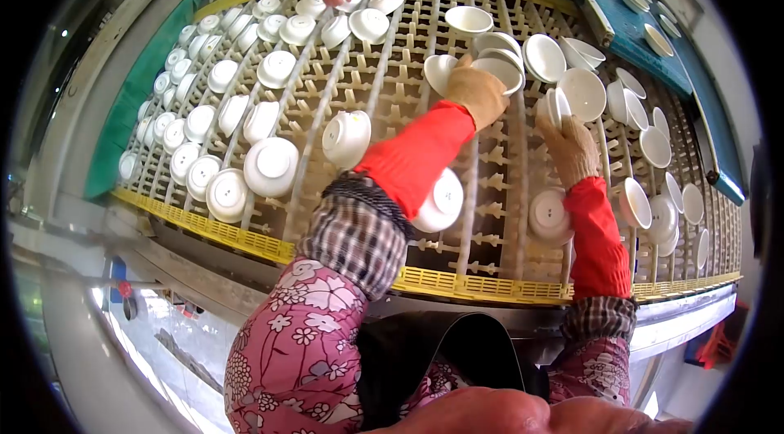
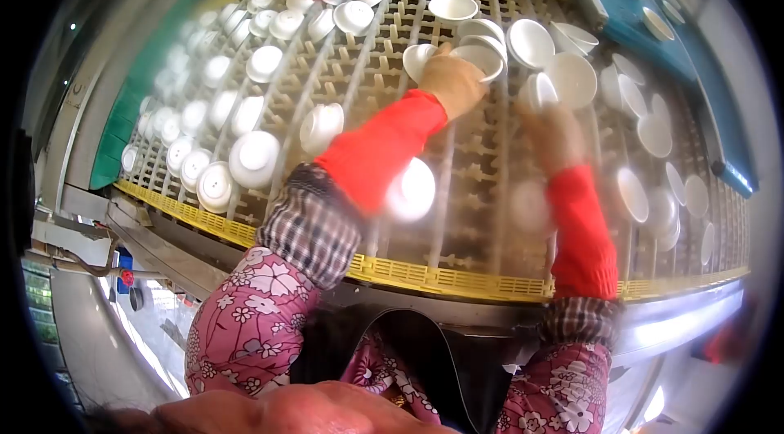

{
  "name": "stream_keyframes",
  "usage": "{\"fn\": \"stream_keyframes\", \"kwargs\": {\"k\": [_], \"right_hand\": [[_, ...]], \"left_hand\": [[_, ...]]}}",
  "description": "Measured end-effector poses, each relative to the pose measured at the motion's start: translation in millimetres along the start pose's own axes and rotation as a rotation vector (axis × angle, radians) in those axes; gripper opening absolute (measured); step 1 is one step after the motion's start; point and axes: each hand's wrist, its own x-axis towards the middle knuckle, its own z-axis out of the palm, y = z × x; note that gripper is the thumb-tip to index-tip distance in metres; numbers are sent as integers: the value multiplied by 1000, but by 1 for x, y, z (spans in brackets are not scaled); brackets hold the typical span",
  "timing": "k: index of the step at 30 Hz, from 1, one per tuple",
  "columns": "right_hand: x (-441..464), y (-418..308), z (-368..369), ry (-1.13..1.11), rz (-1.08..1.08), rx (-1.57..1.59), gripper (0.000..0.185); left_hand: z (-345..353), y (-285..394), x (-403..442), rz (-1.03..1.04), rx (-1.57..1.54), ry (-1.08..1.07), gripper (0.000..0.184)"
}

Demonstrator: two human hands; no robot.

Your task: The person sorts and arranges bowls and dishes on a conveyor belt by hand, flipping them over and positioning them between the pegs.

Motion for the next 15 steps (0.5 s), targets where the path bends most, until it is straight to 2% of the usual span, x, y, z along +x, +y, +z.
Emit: {"fn": "stream_keyframes", "kwargs": {"k": [1,2,4,5,6,7,8,10,11,12,14,15], "right_hand": [[-11,1,-3,-11,-40,-83,45],[-15,2,-6,-14,-81,-165,43],[-5,61,19,77,-148,155,33],[-16,42,-7,-3,-47,230,30],[-28,31,-23,-79,55,301,27],[-32,49,-19,-65,-136,211,29],[-35,68,-16,-33,-325,121,30],[-44,49,-21,-89,-318,228,33],[-47,35,-22,-117,-333,244,35],[-50,22,-22,-146,-348,259,37],[-61,-59,-33,-394,110,382,36],[-53,-65,-22,-395,-82,346,36]], "left_hand": [[-16,1,-10,-30,-69,-75,37],[-16,-8,-19,74,-74,-17,35],[-15,-41,-44,278,-91,100,30],[-19,-60,-57,333,-56,221,26],[-32,-81,-77,295,-213,310,29],[-30,-116,-87,260,-188,403,32],[-60,-128,-114,93,-175,323,31],[-59,-193,-147,-20,-119,509,46],[-57,-227,-162,-142,-81,494,40],[-44,-250,-175,-281,-53,452,48],[-19,-297,-201,-554,19,332,68],[-26,-264,-229,-617,131,259,69]]}}
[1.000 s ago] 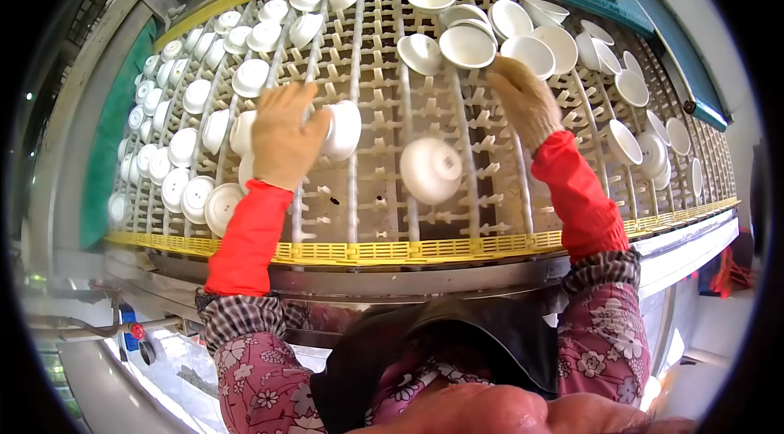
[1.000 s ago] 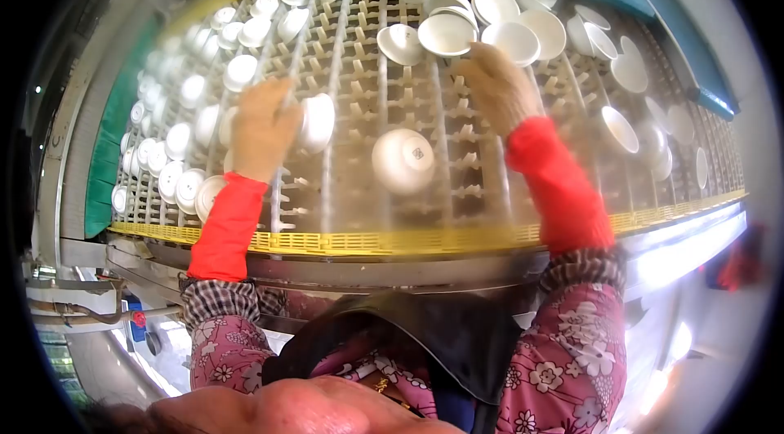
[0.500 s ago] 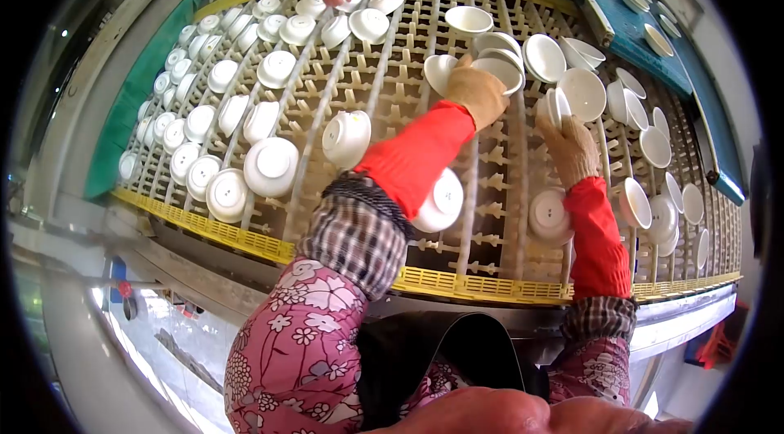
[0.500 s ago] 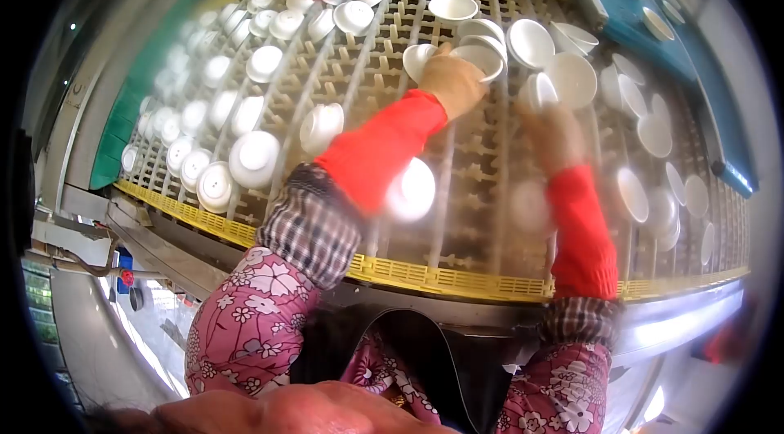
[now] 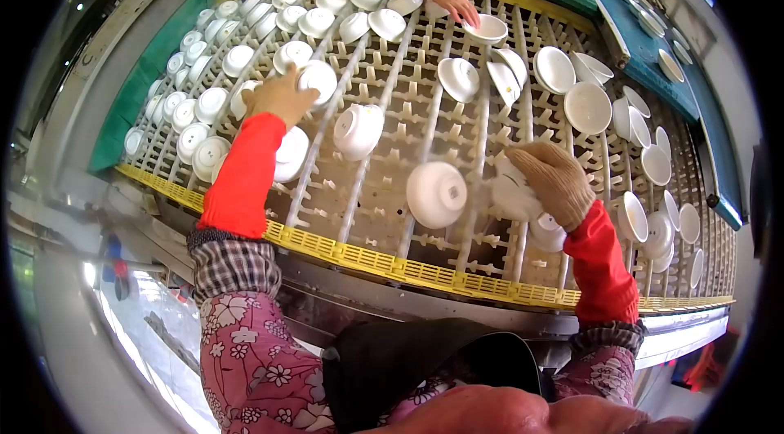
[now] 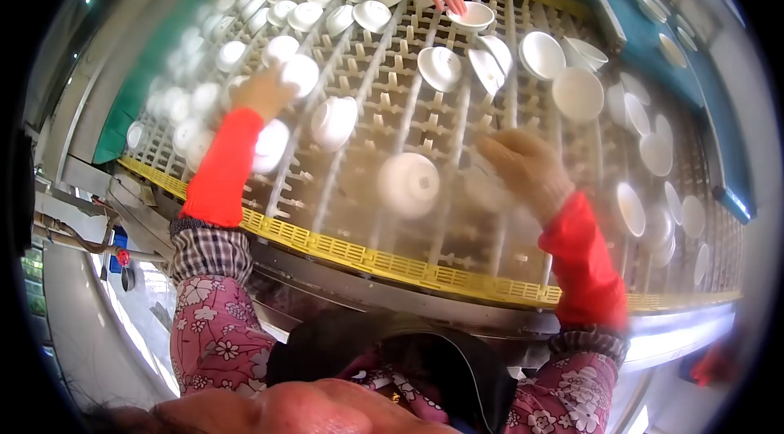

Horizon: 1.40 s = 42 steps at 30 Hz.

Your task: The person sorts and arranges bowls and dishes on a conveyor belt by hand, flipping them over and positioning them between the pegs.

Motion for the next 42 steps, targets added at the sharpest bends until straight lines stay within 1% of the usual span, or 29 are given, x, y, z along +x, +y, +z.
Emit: {"fn": "stream_keyframes", "kwargs": {"k": [2,3,4,6,7,8,9,10,12,14,15,16,17,18,19,21,24,27,28,30,31,32,35,36,37,38,39,41,42], "right_hand": [[35,-2,15,103,-553,-348,40],[58,-10,20,238,-931,-626,44],[77,-31,27,294,-963,-537,48],[113,-66,48,410,-966,-449,50],[131,-74,57,477,-949,-454,48],[144,-79,65,393,-888,-435,43],[155,-74,73,311,-825,-414,39],[161,-55,79,417,-889,-491,34],[140,-19,70,318,-820,-189,33],[93,9,46,218,-552,17,37],[66,17,27,219,-396,-7,40],[40,23,9,213,-241,-34,43],[19,28,-10,247,-160,-148,44],[0,36,-28,339,-218,-405,46],[-17,50,-45,422,-273,-662,49],[-40,97,-77,589,-389,-972,45],[-62,121,-101,427,264,-889,37],[-41,168,-116,384,233,-979,35],[-37,176,-115,405,213,-1014,40],[-37,167,-120,342,210,-1005,39],[-38,165,-121,365,233,-948,39],[-40,164,-123,390,254,-890,39],[-52,170,-144,337,358,-1013,39],[-55,160,-151,268,422,-1036,47],[-60,176,-156,338,401,-948,49],[-66,203,-161,411,384,-855,51],[-68,201,-162,452,315,-802,49],[-73,196,-165,518,173,-698,44],[-66,217,-170,549,-93,-624,41]], "left_hand": [[-19,9,-32,11,104,-43,69],[-19,9,-37,61,74,-50,69],[-20,10,-45,109,44,-59,68],[-23,30,-59,55,-161,-94,64],[-28,47,-61,28,-262,-98,63],[-45,68,-68,27,-393,-112,58],[-49,79,-73,99,-411,-79,58],[-51,87,-77,174,-429,-48,58],[-54,105,-89,343,-434,6,56],[-56,128,-101,541,-406,58,50],[-57,141,-105,650,-390,83,48],[-59,155,-110,763,-373,106,45],[-61,170,-115,876,-356,130,43],[-65,184,-120,987,-336,155,41],[-72,201,-127,1056,-397,90,41],[-86,230,-138,1182,-512,-42,40],[-65,260,-140,1129,-514,61,42],[-48,277,-139,1062,-509,161,45],[-50,277,-135,970,-588,-17,39],[-56,283,-126,977,-541,-159,33],[-56,286,-122,978,-519,-230,31],[-54,290,-122,1056,-457,-127,21],[-17,293,-135,1114,-613,-158,19],[-26,284,-128,1044,-645,-207,21],[-35,275,-121,973,-677,-251,28],[-51,265,-106,1004,-573,-152,31],[-60,253,-90,1030,-470,-53,35],[-61,227,-62,723,-469,-24,45],[-44,206,-45,629,-455,59,47]]}}
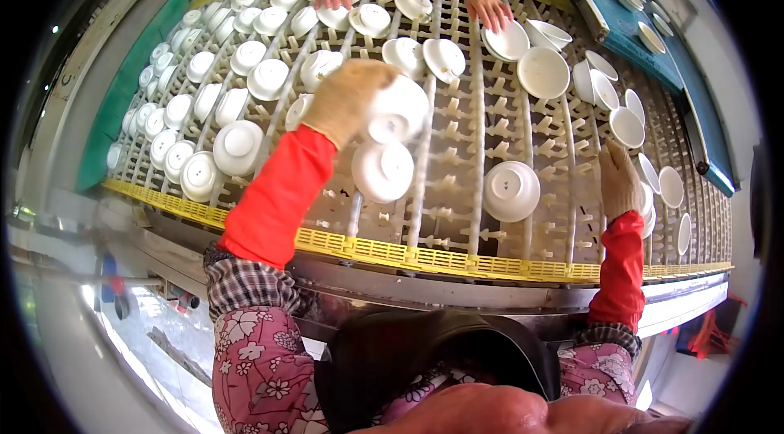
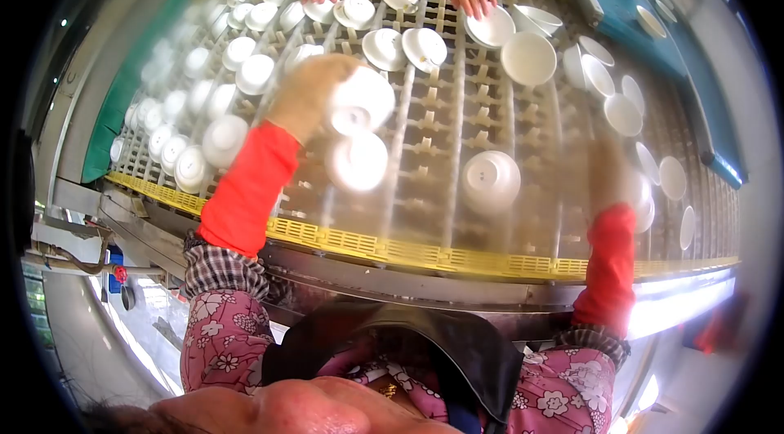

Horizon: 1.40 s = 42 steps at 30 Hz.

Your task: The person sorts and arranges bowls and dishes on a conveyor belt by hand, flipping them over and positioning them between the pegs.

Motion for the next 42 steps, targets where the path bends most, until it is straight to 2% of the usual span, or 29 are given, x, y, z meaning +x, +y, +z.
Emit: {"fn": "stream_keyframes", "kwargs": {"k": [2,4,7,8,9,10,13,15,16,19,20,23,24,28,29,32,34,35,36,37,40,42], "right_hand": [[7,-24,-11,101,-306,155,39],[25,-118,-30,151,-448,170,41],[58,-198,-15,240,-496,266,57],[67,-217,-3,210,-509,326,56],[78,-229,11,180,-526,390,56],[88,-229,40,-15,-357,751,54],[102,-214,102,-147,-156,979,45],[98,-215,76,-125,-80,532,52],[105,-205,75,-125,-154,220,51],[127,-165,78,37,-423,-405,48],[138,-128,107,130,-411,-323,46],[145,-128,88,-71,-344,-299,46],[148,-117,104,-44,-368,-286,43],[140,-113,98,-42,-198,-271,38],[135,-119,83,-47,-135,-179,37],[118,-134,49,-29,13,114,38],[117,-123,65,-47,4,581,36],[113,-122,58,18,-287,387,36],[109,-121,51,139,-559,190,40],[109,-127,53,200,-701,35,42],[112,-150,58,13,226,891,45],[131,-126,55,287,138,463,50]], "left_hand": [[9,-29,-8,-261,88,41,52],[10,-35,-11,-636,171,-49,59],[24,-45,-31,-337,621,-16,71],[21,-51,-29,-418,367,-131,76],[19,-47,-31,-458,342,-153,76],[15,-41,-32,-501,320,-172,76],[-1,-38,-29,-602,258,-231,71],[-7,-30,-29,-659,229,-276,71],[-9,-23,-25,-672,230,-302,72],[-1,-13,-24,-604,346,-327,77],[1,-10,-25,-561,403,-330,79],[-9,13,-23,-541,432,-407,75],[-18,28,-23,-504,385,-419,72],[-32,82,-58,-289,100,-395,65],[-30,90,-73,-229,5,-367,65],[-31,128,-93,-203,14,-240,61],[-25,121,-95,-232,4,-245,67],[-22,117,-92,-237,-1,-248,70],[-27,119,-83,-329,-79,-312,72],[-23,116,-85,-327,-92,-282,72],[-20,113,-90,-355,-97,-251,73],[-14,114,-90,-302,-49,-202,72]]}}
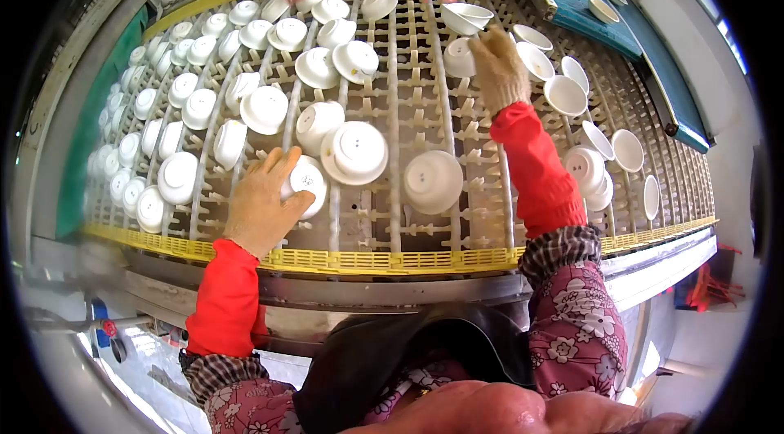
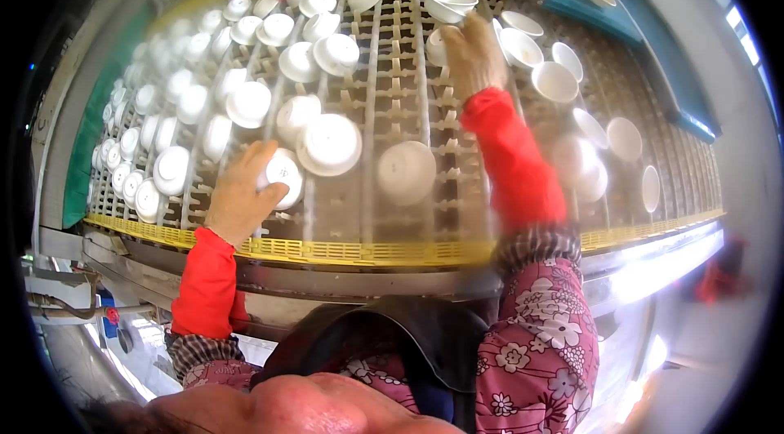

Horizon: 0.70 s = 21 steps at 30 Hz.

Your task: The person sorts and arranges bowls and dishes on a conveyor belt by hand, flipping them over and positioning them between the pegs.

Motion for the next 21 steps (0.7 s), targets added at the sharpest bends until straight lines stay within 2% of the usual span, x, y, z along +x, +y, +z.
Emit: {"fn": "stream_keyframes", "kwargs": {"k": [1,3,4,5,6,8,9,11,12,14,17,20,21], "right_hand": [[13,13,-6,122,-105,-193,53],[34,39,-25,27,-40,-499,72],[41,47,-38,-190,61,-540,70],[41,72,-42,-307,157,-537,68],[37,100,-42,-282,191,-208,65],[34,115,-45,-335,74,-148,61],[38,107,-54,-410,-78,-413,59],[28,88,-75,-454,-35,-515,56],[22,66,-82,-412,147,-346,55],[21,74,-86,-434,355,-86,50],[-4,46,-104,-727,247,-133,56],[-27,9,-114,-917,-247,22,52],[-29,-19,-115,-921,-133,61,50]], "left_hand": [[3,0,0,20,23,25,72],[-3,16,7,56,36,0,70],[-4,23,12,75,44,-10,70],[-1,26,13,121,66,16,67],[2,28,14,169,88,45,64],[6,30,17,212,110,77,61],[6,32,19,205,111,79,61],[7,39,15,187,107,61,61],[6,43,17,180,108,62,61],[6,49,21,200,93,78,60],[17,56,24,269,47,131,61],[20,67,28,363,13,158,63],[20,71,30,397,1,162,63]]}}
